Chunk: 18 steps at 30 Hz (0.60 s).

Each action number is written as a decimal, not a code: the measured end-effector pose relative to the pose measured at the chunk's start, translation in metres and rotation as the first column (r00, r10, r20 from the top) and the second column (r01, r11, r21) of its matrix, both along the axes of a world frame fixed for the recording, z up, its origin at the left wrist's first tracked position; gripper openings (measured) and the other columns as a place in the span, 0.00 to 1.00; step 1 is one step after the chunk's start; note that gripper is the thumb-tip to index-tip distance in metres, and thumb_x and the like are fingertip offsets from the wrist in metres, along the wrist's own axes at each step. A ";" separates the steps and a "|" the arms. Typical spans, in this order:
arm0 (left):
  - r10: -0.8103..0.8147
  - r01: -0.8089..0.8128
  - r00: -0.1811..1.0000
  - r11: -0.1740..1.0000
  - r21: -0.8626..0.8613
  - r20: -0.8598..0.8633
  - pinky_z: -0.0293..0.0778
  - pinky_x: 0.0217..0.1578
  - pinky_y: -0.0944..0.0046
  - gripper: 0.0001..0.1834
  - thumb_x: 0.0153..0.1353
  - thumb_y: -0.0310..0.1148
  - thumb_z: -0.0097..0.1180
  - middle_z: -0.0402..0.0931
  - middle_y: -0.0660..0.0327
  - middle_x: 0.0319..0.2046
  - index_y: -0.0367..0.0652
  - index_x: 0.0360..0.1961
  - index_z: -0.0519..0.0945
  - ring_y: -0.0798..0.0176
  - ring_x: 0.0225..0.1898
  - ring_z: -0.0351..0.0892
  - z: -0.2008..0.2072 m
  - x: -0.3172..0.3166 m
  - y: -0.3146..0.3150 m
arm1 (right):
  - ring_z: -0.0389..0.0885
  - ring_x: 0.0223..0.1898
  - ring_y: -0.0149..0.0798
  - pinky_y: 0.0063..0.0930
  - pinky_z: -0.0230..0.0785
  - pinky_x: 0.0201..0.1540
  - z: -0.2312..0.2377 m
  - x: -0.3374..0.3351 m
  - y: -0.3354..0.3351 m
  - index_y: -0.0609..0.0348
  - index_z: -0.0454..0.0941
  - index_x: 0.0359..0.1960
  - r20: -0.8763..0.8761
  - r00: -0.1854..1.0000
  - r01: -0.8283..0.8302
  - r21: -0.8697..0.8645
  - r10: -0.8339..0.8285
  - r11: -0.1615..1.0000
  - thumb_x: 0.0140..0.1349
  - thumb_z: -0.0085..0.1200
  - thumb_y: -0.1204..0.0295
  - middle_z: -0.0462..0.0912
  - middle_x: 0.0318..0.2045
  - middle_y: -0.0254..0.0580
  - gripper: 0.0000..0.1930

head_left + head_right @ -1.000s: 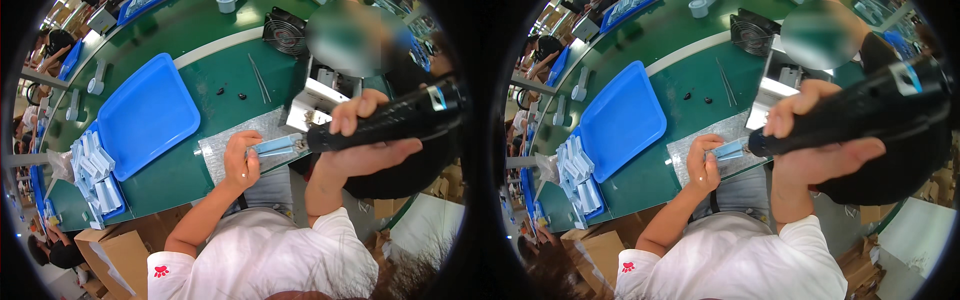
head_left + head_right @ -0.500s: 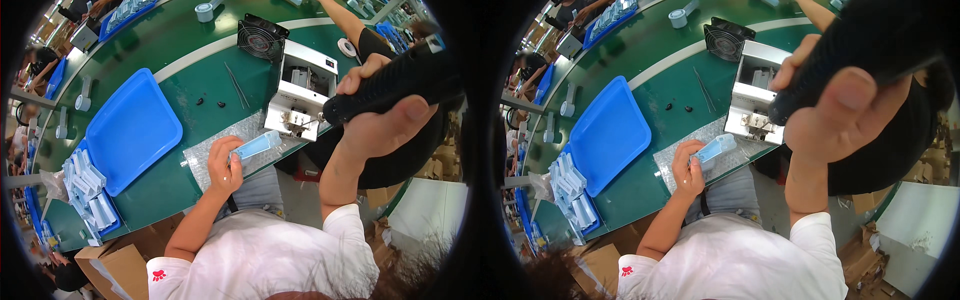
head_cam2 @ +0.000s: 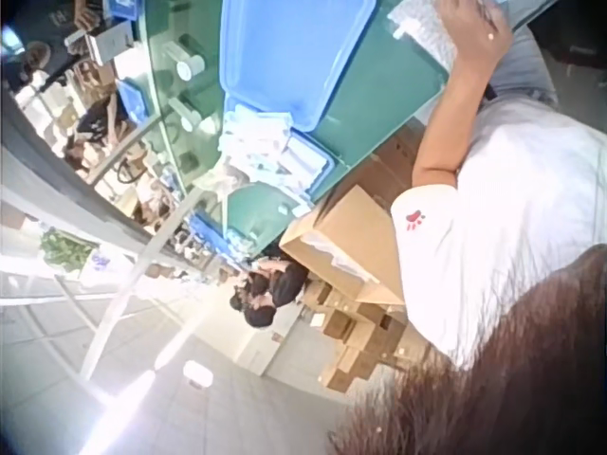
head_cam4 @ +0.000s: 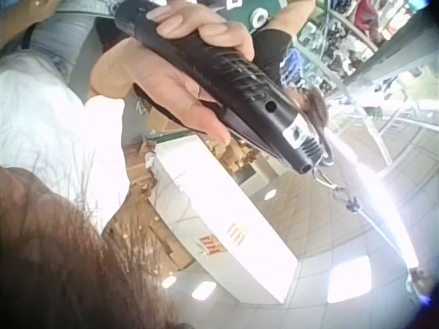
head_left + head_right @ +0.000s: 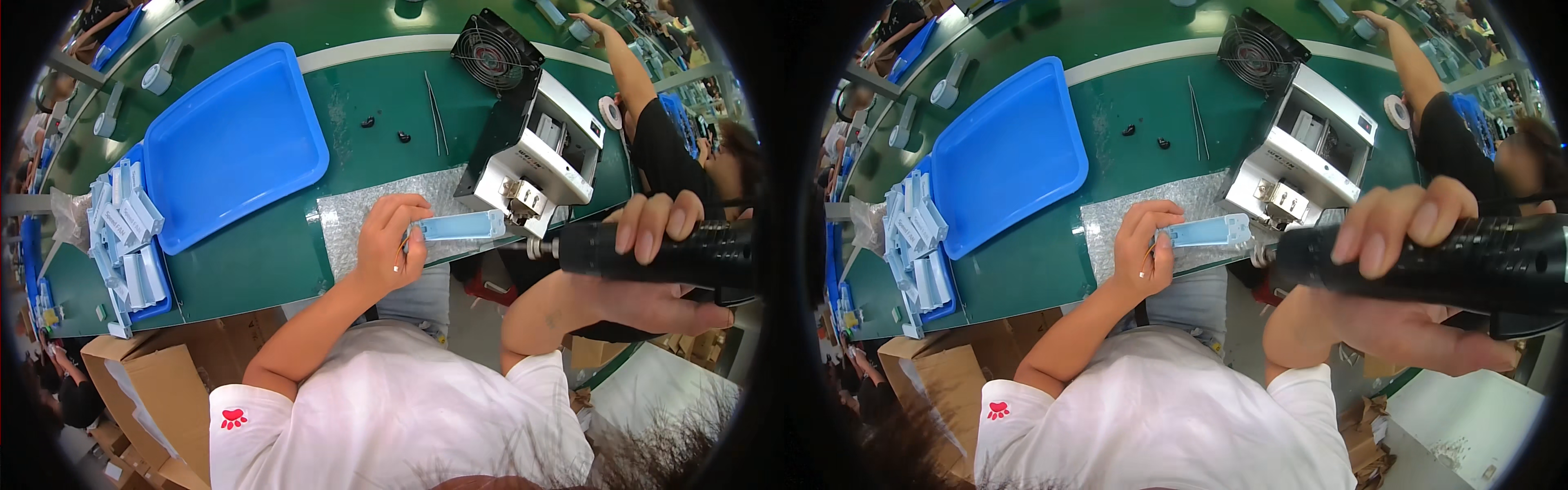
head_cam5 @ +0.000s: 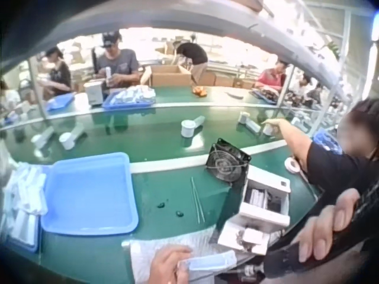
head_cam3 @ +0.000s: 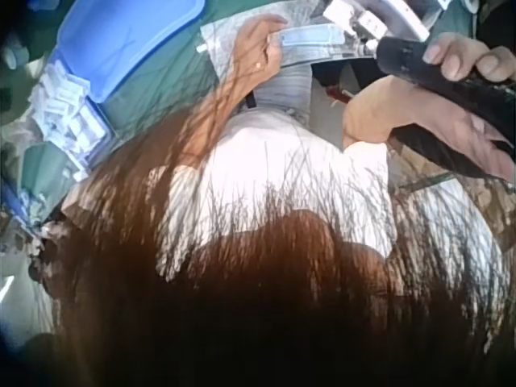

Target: The person uses a handheld power tool to drive screws into small light-blue plastic casings at a green workbench. They repeatedly pick up a casing, position it, fasten it with the tool, and place the finished unit into a blue tray. The person also briefly moves the tray and handles a small black component on the table.

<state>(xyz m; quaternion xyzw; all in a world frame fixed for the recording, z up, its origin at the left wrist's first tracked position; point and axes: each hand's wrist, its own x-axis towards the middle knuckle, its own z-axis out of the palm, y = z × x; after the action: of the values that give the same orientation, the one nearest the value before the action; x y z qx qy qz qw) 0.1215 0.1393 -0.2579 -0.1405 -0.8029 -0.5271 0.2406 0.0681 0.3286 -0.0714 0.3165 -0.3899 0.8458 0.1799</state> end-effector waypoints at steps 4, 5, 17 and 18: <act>0.010 -0.010 1.000 1.000 0.014 -0.001 0.74 0.44 0.55 0.11 0.55 0.24 0.47 0.79 0.49 0.42 0.36 0.37 0.78 0.49 0.41 0.77 -0.003 -0.001 0.000 | 0.74 0.26 0.36 0.29 0.68 0.23 -0.013 -0.014 -0.010 0.80 0.71 0.45 0.055 0.987 0.146 0.037 -0.148 0.989 0.57 0.41 0.25 0.73 0.38 0.51 0.53; 0.010 -0.010 1.000 1.000 0.013 0.001 0.74 0.44 0.55 0.11 0.55 0.24 0.47 0.79 0.49 0.42 0.36 0.37 0.78 0.49 0.41 0.77 -0.003 0.000 0.000 | 0.74 0.25 0.36 0.29 0.69 0.22 -0.017 -0.018 -0.011 0.79 0.71 0.44 0.063 0.983 0.167 0.055 -0.171 0.984 0.56 0.41 0.24 0.73 0.37 0.51 0.53; 0.001 -0.002 1.000 0.999 0.034 0.007 0.74 0.45 0.55 0.13 0.51 0.22 0.46 0.79 0.49 0.42 0.35 0.37 0.78 0.49 0.42 0.77 -0.005 -0.002 0.000 | 0.74 0.23 0.36 0.28 0.69 0.20 -0.033 -0.020 -0.020 0.76 0.72 0.42 0.139 0.957 0.247 0.081 -0.256 0.966 0.58 0.39 0.24 0.72 0.35 0.49 0.51; 0.001 -0.002 1.000 0.999 0.033 0.010 0.73 0.45 0.55 0.13 0.51 0.22 0.46 0.79 0.49 0.42 0.35 0.37 0.78 0.49 0.42 0.77 -0.005 -0.002 0.000 | 0.74 0.23 0.36 0.27 0.68 0.20 -0.033 -0.019 -0.020 0.75 0.72 0.43 0.145 0.953 0.257 0.090 -0.268 0.962 0.58 0.39 0.25 0.72 0.35 0.49 0.51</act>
<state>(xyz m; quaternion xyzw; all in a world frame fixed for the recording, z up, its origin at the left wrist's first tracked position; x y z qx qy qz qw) 0.1194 0.1394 -0.2625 -0.1333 -0.7953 -0.5408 0.2394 0.0487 0.3088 -0.1046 0.2010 -0.4707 0.8224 0.2484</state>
